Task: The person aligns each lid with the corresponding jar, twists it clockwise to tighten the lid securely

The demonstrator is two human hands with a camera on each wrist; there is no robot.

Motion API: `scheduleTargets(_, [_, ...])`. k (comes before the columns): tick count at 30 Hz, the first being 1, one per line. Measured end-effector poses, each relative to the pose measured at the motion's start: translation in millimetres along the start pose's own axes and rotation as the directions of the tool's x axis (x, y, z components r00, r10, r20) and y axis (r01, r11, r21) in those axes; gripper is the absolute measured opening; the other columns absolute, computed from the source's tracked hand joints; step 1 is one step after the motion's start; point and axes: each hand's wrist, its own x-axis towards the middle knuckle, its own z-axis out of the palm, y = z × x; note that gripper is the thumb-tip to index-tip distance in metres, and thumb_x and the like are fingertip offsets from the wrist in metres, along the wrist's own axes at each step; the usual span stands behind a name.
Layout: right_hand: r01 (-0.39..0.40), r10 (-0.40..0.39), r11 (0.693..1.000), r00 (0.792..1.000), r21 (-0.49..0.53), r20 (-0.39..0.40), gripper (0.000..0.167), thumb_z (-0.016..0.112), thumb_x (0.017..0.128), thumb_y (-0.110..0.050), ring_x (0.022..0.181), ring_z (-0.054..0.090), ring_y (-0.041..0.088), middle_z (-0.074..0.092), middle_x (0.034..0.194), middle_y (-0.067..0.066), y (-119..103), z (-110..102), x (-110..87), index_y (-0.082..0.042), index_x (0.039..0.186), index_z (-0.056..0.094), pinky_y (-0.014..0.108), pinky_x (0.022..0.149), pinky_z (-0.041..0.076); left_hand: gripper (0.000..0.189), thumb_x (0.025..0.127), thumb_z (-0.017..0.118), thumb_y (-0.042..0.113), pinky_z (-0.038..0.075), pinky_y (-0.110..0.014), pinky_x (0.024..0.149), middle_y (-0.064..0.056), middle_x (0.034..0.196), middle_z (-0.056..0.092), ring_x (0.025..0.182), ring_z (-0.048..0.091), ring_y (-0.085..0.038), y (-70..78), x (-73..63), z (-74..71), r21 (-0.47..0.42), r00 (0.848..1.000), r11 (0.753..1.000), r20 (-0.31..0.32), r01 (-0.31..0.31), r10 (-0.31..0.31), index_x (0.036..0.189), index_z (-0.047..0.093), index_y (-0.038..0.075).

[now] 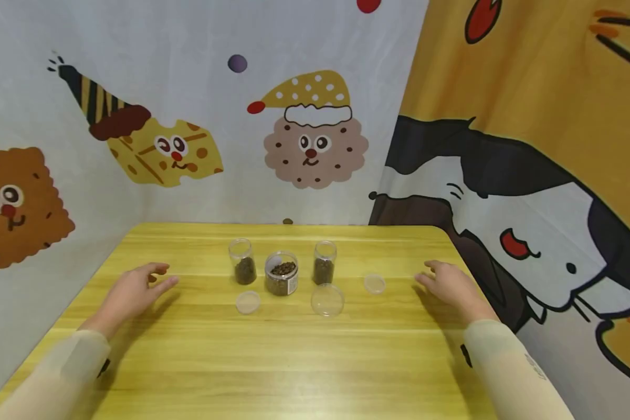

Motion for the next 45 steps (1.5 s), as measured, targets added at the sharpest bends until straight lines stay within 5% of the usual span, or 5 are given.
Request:
scheduleTargets(24, [0.227,-0.219,0.957,0.974,0.182,-0.061,0.066,0.066,0.106,-0.046,0.133,0.062,0.046,0.064,0.148,0.025,-105.5,23.0,-0.7,-0.002,0.155,0.054,0.064,0.108,0.052,0.081,0.103,0.065,0.059,0.056,-0.065,0.1,-0.026,0.145,0.064,0.129,0.062,-0.051,67.8,-24.6,1.5,-0.066,1.0,0.998,-0.004,-0.026,0.025,0.154,0.051,-0.002])
scheduleTargets(45, [0.297,-0.296,0.938,0.955,0.179,-0.028,0.063,0.069,0.105,-0.041,0.133,0.064,0.044,0.062,0.151,0.021,-137.0,35.2,-4.5,-0.004,0.154,0.056,0.062,0.109,0.053,0.066,0.099,0.077,0.04,0.061,-0.058,0.093,-0.021,0.139,0.07,0.12,0.07,-0.045,128.8,-46.4,19.7,-0.126,0.988,0.981,-0.047,-0.151,0.146,0.148,0.059,-0.001])
